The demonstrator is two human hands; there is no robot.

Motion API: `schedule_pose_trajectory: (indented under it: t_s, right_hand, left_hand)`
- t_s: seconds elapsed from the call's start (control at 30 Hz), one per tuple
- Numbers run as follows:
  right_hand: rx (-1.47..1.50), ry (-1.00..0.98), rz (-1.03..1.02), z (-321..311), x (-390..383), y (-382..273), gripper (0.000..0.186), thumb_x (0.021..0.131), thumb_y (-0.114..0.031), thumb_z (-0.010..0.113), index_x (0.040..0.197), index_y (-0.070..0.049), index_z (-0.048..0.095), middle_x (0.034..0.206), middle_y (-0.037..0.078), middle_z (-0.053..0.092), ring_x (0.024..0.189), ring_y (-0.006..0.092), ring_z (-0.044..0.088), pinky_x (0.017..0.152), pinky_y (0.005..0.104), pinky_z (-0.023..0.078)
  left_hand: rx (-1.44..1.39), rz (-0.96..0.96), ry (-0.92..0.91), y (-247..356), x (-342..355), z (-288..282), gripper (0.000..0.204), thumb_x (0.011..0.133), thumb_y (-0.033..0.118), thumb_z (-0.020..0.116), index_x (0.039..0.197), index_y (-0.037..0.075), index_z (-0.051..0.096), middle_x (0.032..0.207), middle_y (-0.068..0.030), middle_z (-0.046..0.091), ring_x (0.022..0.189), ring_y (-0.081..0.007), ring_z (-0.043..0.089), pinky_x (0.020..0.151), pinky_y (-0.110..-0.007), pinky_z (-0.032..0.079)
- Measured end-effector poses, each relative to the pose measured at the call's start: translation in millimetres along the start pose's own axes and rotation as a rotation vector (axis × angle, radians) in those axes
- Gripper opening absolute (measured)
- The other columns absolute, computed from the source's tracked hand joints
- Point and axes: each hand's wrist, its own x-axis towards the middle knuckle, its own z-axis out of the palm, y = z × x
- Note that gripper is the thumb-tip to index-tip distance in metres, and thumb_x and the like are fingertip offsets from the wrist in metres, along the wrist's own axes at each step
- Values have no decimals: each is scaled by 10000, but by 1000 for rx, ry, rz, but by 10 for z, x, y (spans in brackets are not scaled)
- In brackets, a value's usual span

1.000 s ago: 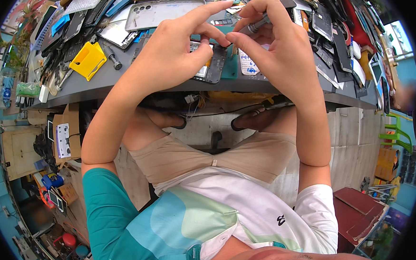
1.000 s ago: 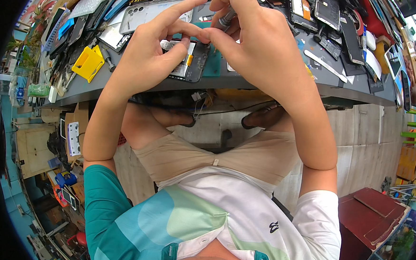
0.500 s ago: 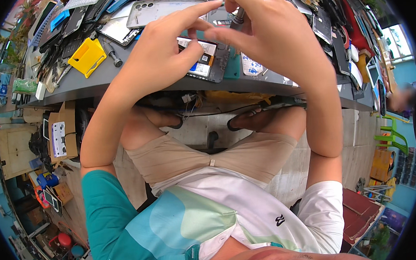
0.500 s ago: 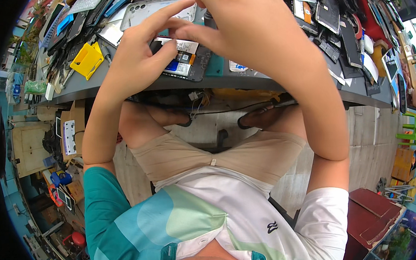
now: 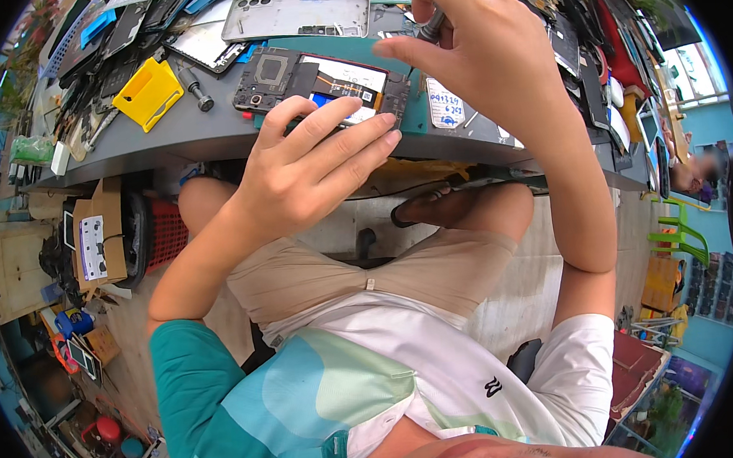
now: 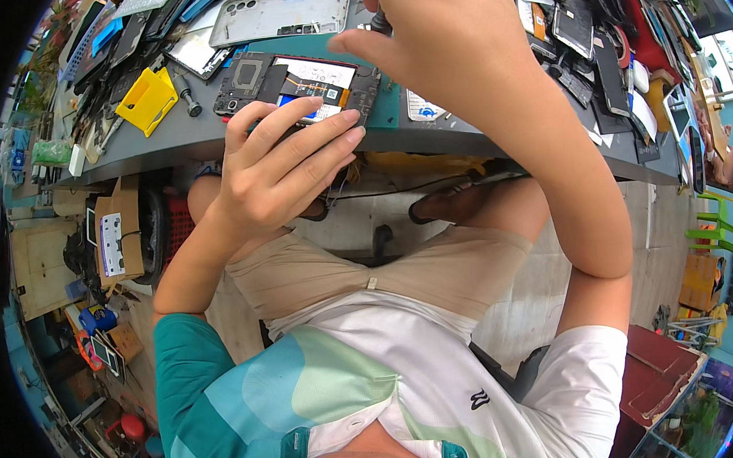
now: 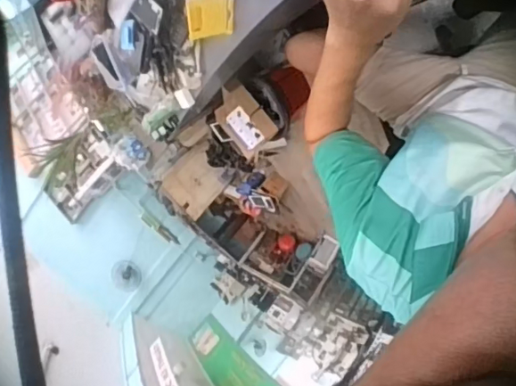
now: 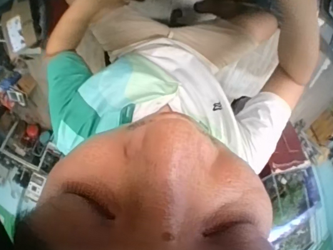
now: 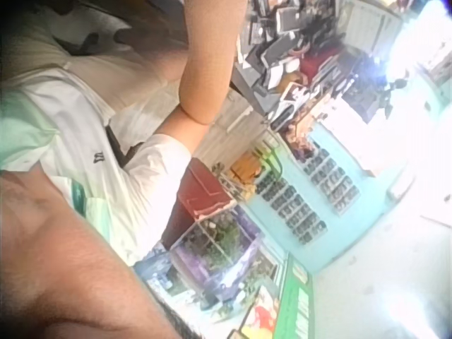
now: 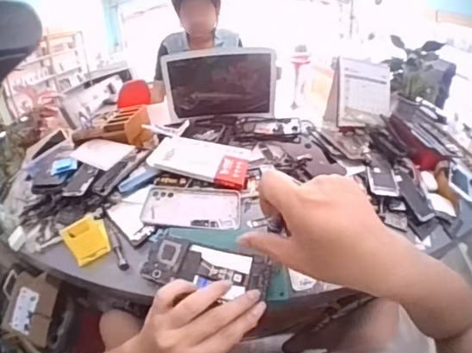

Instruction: The person sits on the floor and uses a screwdriver to remove and reinsert screws on a disassembled mobile phone. They repeatedly handle small screws and components on a cluttered workbench.

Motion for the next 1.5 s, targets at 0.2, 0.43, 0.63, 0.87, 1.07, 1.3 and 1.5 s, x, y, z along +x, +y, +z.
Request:
schedule_pose_trajectory:
  t_s: [0.2, 0.43, 0.63, 0.87, 1.07, 1.3, 1.5]
  right_hand:
    - [105, 10, 17, 37, -45, -89, 438, 900, -304, 859, 1111, -25, 596, 871, 181, 739, 846, 376, 753, 731, 438, 579]
    - [194, -92, -23, -30, -54, 77, 426, 929, -274, 829, 1159, -14, 583, 964, 204, 737, 936, 382, 751, 781, 439, 582]
    - [22, 120, -179, 194, -10, 104, 408, 914, -185, 869, 1202, -51, 614, 982, 119, 752, 741, 225, 743, 641, 351, 546]
    - [17, 46, 81, 218, -15, 55, 439, 880, -299, 913, 1099, -53, 622, 832, 77, 730, 711, 200, 697, 638, 333, 512]
    - [265, 108, -6, 249, -2, 76, 450, 866, -345, 921, 1059, -59, 633, 750, 71, 703, 654, 228, 676, 620, 357, 515]
    - [246, 114, -110, 188, -29, 101, 435, 862, -323, 908, 1095, -76, 636, 793, 79, 732, 696, 246, 709, 656, 383, 536]
    - [-46, -28, 73, 172, -2, 24, 438, 872, -253, 901, 1168, -89, 622, 963, 87, 757, 798, 247, 739, 707, 389, 565]
  left_hand:
    - [10, 10, 49, -33, -2, 45, 283, 884, 167, 730, 1141, 126, 841, 1225, 6, 818, 1138, -215, 684, 972, -387, 463]
    - [8, 21, 110, -36, -45, 101, 282, 873, 181, 741, 1128, 120, 842, 1224, 6, 818, 1088, -201, 683, 954, -376, 468]
    - [3, 14, 127, -47, -68, 129, 283, 864, 179, 755, 1126, 114, 838, 1217, 4, 816, 1070, -198, 689, 938, -377, 482]
    - [-49, 12, 117, -53, -56, 127, 270, 883, 149, 743, 1131, 94, 836, 1206, -35, 813, 1145, -231, 729, 1005, -418, 533]
    - [-119, 10, 110, -67, -9, 119, 280, 882, 126, 717, 1127, 50, 830, 1197, -83, 809, 1148, -275, 752, 1039, -469, 587]
    - [-138, 35, 83, -79, 7, 116, 297, 867, 109, 709, 1127, 23, 823, 1193, -113, 802, 1148, -304, 754, 1027, -489, 603]
    - [-147, 33, 75, -79, 13, 100, 302, 866, 99, 709, 1136, 22, 820, 1218, -118, 794, 1139, -308, 753, 1014, -488, 605]
